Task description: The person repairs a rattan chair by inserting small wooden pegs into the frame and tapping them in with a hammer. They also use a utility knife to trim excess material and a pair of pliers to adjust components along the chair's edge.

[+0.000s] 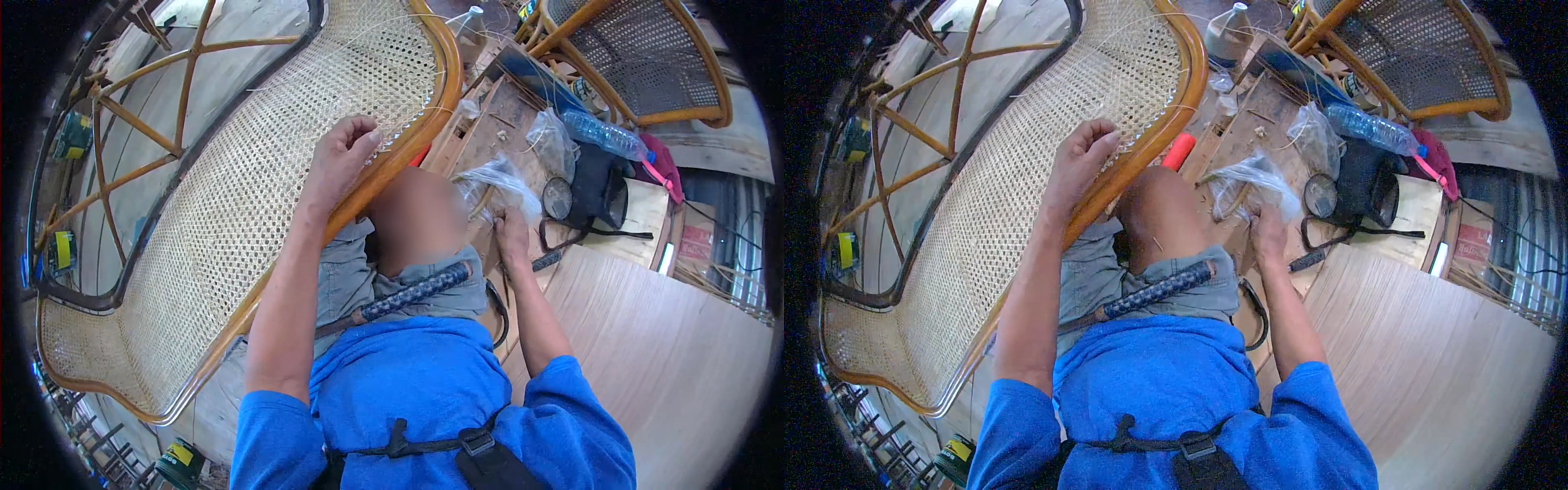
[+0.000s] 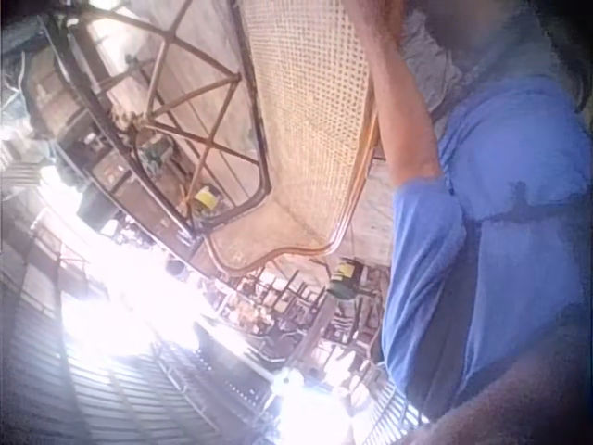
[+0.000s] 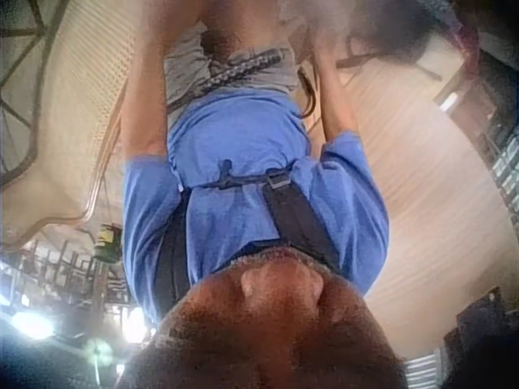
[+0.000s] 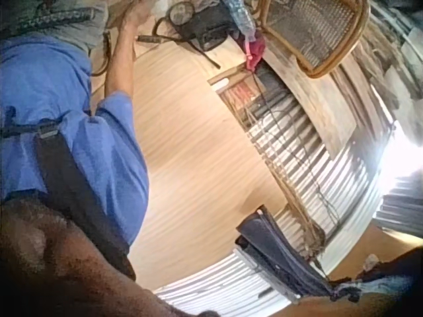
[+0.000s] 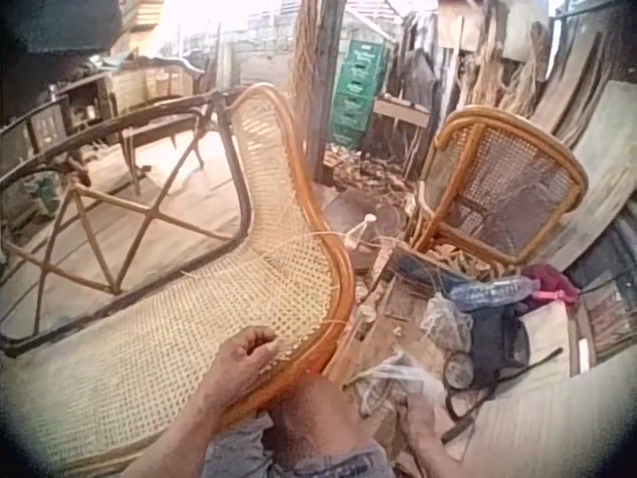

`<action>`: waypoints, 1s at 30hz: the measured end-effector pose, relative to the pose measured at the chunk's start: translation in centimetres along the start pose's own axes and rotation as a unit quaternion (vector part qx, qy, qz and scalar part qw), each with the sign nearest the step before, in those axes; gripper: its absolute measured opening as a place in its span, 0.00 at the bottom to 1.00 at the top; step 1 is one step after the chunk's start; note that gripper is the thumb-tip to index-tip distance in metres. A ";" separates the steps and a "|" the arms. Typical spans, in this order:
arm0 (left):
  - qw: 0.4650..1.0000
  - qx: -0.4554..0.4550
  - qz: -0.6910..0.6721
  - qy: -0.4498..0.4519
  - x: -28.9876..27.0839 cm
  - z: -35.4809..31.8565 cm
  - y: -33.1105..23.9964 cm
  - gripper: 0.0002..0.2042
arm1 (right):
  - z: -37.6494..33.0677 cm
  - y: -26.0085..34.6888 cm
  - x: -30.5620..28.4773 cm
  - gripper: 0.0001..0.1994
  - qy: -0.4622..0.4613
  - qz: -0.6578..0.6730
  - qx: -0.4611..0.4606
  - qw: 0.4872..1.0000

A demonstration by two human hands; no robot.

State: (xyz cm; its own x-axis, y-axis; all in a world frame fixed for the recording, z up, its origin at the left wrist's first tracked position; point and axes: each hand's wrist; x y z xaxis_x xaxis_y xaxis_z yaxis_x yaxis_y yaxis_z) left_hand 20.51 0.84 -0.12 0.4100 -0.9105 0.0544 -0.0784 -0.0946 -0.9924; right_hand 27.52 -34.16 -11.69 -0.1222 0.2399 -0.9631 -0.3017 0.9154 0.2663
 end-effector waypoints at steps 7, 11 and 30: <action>0.999 0.011 -0.041 -0.035 -0.2 -0.5 0.3 0.11 | -0.4 -1.3 -0.6 0.08 0.014 0.087 0.030 0.996; 0.998 0.000 -0.056 -0.032 -0.4 -0.1 1.0 0.10 | -0.5 -1.0 -0.6 0.08 0.016 0.066 0.000 0.998; 0.972 0.008 -0.216 -0.087 -1.0 -0.7 0.3 0.08 | -1.8 -1.3 -0.9 0.08 -0.083 0.295 0.082 0.948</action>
State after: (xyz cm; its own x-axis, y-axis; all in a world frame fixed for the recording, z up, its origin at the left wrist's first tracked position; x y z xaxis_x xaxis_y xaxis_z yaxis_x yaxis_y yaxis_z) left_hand 19.47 1.43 -0.39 0.5497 -0.7050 0.4481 0.1484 -0.4455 -0.8829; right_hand 26.30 -36.18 -11.08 -0.0702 0.7615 -0.6443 -0.0737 0.6402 0.7647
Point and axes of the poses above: each hand's wrist, its own z-axis towards the middle knuckle, its own x-axis out of the palm, y = z × x, and after that the axes turned 9 degrees about -z, right-handed
